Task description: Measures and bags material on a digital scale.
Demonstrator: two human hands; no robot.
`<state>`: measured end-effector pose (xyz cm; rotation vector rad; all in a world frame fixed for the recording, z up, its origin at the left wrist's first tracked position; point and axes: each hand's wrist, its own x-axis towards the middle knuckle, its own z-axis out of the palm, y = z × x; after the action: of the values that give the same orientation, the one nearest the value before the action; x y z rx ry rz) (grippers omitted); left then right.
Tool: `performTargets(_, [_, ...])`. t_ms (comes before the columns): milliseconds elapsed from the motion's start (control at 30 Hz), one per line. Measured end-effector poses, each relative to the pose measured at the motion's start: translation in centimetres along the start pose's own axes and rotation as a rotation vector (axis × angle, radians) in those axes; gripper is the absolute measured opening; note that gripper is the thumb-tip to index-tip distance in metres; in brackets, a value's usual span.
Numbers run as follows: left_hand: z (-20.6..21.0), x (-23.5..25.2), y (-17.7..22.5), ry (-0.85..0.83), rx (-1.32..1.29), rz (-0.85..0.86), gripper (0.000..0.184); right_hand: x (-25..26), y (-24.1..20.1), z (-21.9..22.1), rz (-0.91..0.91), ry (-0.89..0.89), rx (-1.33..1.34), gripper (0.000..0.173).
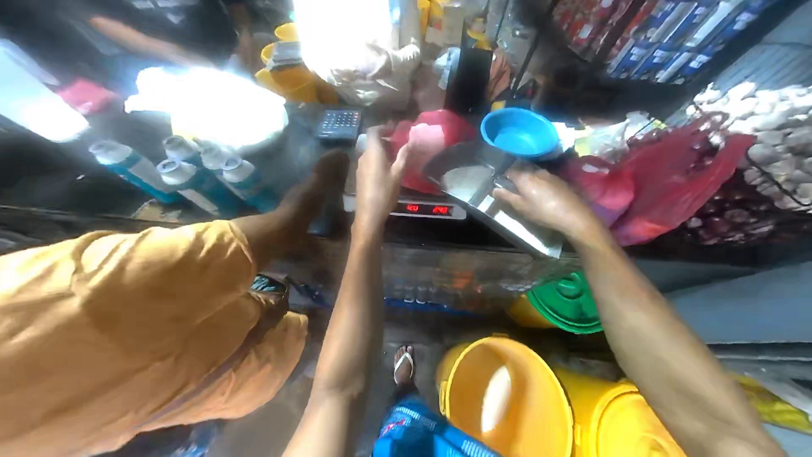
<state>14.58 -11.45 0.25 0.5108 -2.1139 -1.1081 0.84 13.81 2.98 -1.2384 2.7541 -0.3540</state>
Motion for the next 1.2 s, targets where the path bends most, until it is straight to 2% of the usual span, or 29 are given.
performTargets(67, [-0.7, 0.4, -0.6, -0.040, 0.022, 0.079, 0.031, 2.3, -0.6, 0.0, -0.020, -0.061, -0.067, 0.040])
performTargets(167, [-1.7, -0.4, -1.0, -0.115, -0.045, 0.122, 0.024, 4.1, -1.3, 0.0, -0.016, -0.121, -0.083, 0.039])
performTargets(267, [-2.1, -0.4, -1.8, -0.103, -0.119, 0.122, 0.020, 4.5, -2.2, 0.3, 0.018, -0.128, -0.042, 0.037])
performTargets(467, [-2.4, 0.5, -3.0, -0.104, -0.161, 0.106, 0.020, 5.1, -2.5, 1.0, 0.035, -0.096, -0.023, 0.036])
performTargets(600, [-2.5, 0.7, -2.9, -0.114, -0.161, 0.123, 0.019, 6.4, -2.8, 0.9, 0.038, -0.180, -0.028, 0.040])
performTargets(833, [-2.6, 0.7, -2.6, -0.097, -0.117, 0.090, 0.021, 6.4, -2.5, 1.4, -0.009, -0.128, 0.089, 0.035])
performTargets(933, [-2.3, 0.8, -2.3, -0.080, -0.126, 0.053, 0.022, 6.6, -2.0, 2.4, -0.021, -0.048, 0.105, 0.034])
performTargets(1100, [-2.2, 1.3, -2.5, -0.085, -0.084, 0.031, 0.026, 7.1, -2.3, 2.0, -0.051, -0.068, 0.118, 0.035])
performTargets(1200, [-1.6, 1.0, -2.8, -0.027, -0.106, 0.035, 0.026, 6.4, -1.2, 3.3, -0.073, -0.004, 0.172, 0.035])
